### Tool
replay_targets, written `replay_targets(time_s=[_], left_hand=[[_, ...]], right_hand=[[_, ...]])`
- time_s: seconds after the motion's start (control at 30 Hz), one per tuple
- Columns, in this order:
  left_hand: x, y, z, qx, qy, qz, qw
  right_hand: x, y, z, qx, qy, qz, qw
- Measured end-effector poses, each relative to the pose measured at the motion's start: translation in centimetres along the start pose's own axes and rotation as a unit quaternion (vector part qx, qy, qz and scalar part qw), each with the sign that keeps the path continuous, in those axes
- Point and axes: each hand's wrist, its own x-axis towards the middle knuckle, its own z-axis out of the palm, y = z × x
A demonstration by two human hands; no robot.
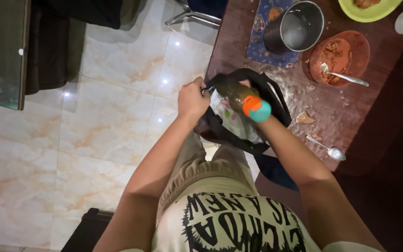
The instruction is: The person puts a container and a bottle into a bag, closes the bag, and then places food from several plates into different containers using a spoon.
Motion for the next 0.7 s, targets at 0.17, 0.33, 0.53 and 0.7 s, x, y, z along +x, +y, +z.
replay_targets(time_s=[0.17, 0.33, 0.53, 0.7], left_hand=[[-0.4, -0.8, -0.3, -0.004, 0.001, 0.021, 1.0], [-1.2, -1.3, -2.0, -0.035, -0.025, -0.001, 0.999], [-2.5, -2.5, -3.1, -0.112, -0.017, -0.019, 0.993], [-2.9, -2.6, -3.5, -0.15, 0.007, -0.006, 0.989]], right_hand=[[-1.3, 0.0, 1.1, 0.054, 0.014, 0.06, 0.997], [-2.5, -0.2, 1.8, 0.062, 0.025, 0.065, 0.996], [-3.1, -1.0, 2.5, 0.049, 0.043, 0.031, 0.997], [-3.4, -1.7, 3.0, 0.04, 0.06, -0.004, 0.997]])
